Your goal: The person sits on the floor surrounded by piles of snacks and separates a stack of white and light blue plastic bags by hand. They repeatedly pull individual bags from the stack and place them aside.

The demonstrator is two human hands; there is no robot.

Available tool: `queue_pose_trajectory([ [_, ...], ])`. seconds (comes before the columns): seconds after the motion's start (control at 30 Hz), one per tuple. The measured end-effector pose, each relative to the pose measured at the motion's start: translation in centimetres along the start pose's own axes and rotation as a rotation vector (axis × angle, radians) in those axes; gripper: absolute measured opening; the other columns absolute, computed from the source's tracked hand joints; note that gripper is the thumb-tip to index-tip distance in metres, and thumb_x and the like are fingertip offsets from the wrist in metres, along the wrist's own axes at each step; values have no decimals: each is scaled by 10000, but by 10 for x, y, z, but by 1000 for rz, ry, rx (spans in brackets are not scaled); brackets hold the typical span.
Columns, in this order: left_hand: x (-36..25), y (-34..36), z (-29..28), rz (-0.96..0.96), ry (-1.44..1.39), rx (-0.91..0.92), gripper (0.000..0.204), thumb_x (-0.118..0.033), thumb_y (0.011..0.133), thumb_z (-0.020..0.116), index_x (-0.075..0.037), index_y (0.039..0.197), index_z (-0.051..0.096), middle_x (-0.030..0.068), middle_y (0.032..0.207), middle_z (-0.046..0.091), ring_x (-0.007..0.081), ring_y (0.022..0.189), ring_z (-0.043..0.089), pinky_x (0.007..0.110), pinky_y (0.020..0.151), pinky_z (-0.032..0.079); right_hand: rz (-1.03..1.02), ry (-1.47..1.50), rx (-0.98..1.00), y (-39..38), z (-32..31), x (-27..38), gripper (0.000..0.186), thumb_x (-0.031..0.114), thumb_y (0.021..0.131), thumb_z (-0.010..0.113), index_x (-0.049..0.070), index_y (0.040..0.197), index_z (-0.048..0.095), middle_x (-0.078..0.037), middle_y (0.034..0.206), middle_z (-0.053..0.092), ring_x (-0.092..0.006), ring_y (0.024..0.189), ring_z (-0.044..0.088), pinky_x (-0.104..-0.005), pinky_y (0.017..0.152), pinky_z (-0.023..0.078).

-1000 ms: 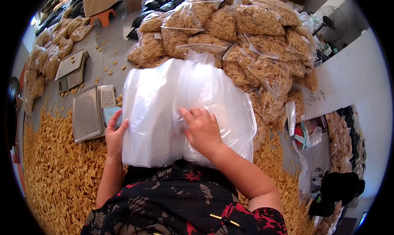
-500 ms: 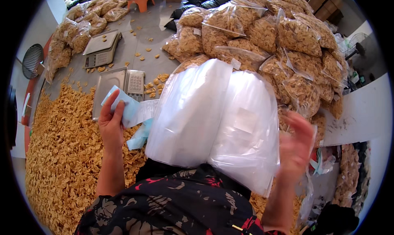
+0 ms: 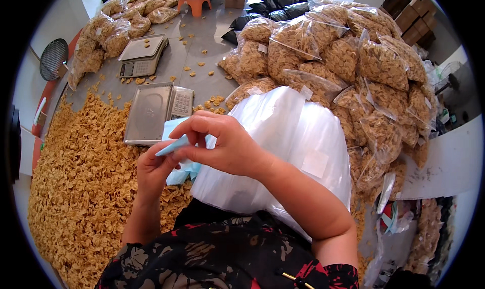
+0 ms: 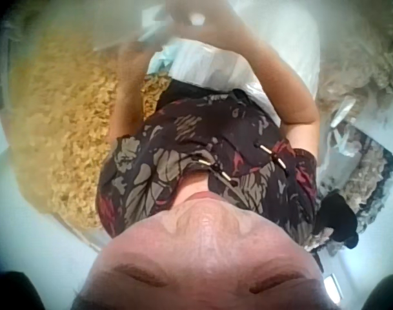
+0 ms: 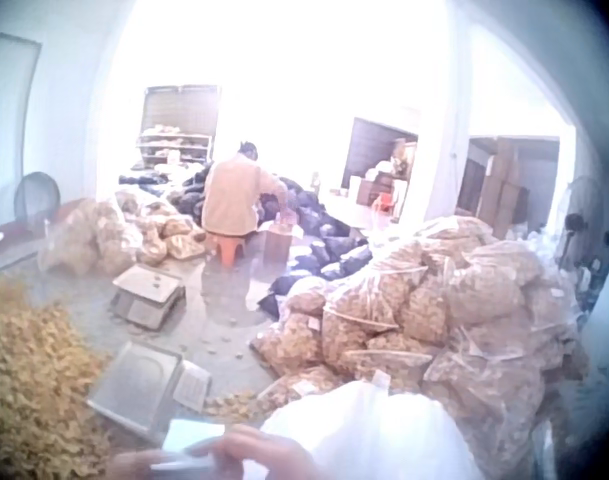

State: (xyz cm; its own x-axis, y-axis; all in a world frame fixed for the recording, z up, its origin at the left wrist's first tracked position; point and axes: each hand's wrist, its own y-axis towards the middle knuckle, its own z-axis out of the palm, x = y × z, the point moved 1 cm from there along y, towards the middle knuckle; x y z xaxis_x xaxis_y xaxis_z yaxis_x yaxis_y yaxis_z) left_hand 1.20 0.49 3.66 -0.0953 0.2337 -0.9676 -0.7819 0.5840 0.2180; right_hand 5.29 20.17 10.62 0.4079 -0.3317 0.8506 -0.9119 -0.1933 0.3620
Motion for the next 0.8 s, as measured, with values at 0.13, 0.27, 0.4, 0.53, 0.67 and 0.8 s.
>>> queue_pose_trajectory([
  [0.13, 0, 3, 1, 40, 70, 31, 144, -51, 872, 672, -12, 1010, 690, 55, 884, 684, 112, 824, 629, 253, 696, 499, -6, -57, 38, -6, -5, -2, 135, 68, 792, 731, 75, 922, 699, -25, 779, 565, -128, 662, 559, -256, 583, 444],
  [0.27, -6, 9, 0, 84, 272, -5, 101, -77, 860, 684, -9, 930, 712, 75, 830, 688, 131, 750, 638, 260, 669, 489, -168, -142, -65, -8, -1, -5, 149, 53, 789, 729, 82, 935, 718, -31, 816, 587, -137, 699, 575, -262, 597, 446],
  [0.4, 0, 10, -3, 70, 394, 30, 282, -296, 882, 682, -27, 955, 724, 80, 829, 693, 136, 738, 633, 274, 662, 485, -315, -475, -65, -11, -6, 5, 197, 41, 789, 722, 50, 986, 721, -61, 867, 616, -148, 747, 592, -280, 653, 466],
  [0.53, 6, 16, -2, 132, 231, -133, 814, -714, 797, 560, 19, 1139, 647, 114, 1001, 674, 179, 958, 635, 308, 828, 502, -253, -121, -247, -21, -20, 27, 110, 119, 842, 701, 66, 938, 706, -45, 924, 644, -139, 798, 619, -264, 701, 479],
  [0.67, 7, 35, -6, 253, -108, -284, 659, -351, 873, 670, -10, 1377, 421, 122, 1296, 517, 196, 1116, 568, 323, 907, 490, 268, 308, -396, -54, -73, 16, 123, 92, 889, 664, -6, 963, 664, -5, 890, 661, -64, 801, 596, -203, 725, 469],
  [0.8, 6, 47, -22, 260, 41, -511, 600, -4, 885, 628, -62, 1421, 365, 117, 1358, 458, 180, 1125, 560, 282, 889, 501, 655, 116, -55, -81, -89, -19, 188, 135, 858, 703, 3, 985, 660, 9, 801, 645, -55, 765, 588, -202, 685, 460],
])
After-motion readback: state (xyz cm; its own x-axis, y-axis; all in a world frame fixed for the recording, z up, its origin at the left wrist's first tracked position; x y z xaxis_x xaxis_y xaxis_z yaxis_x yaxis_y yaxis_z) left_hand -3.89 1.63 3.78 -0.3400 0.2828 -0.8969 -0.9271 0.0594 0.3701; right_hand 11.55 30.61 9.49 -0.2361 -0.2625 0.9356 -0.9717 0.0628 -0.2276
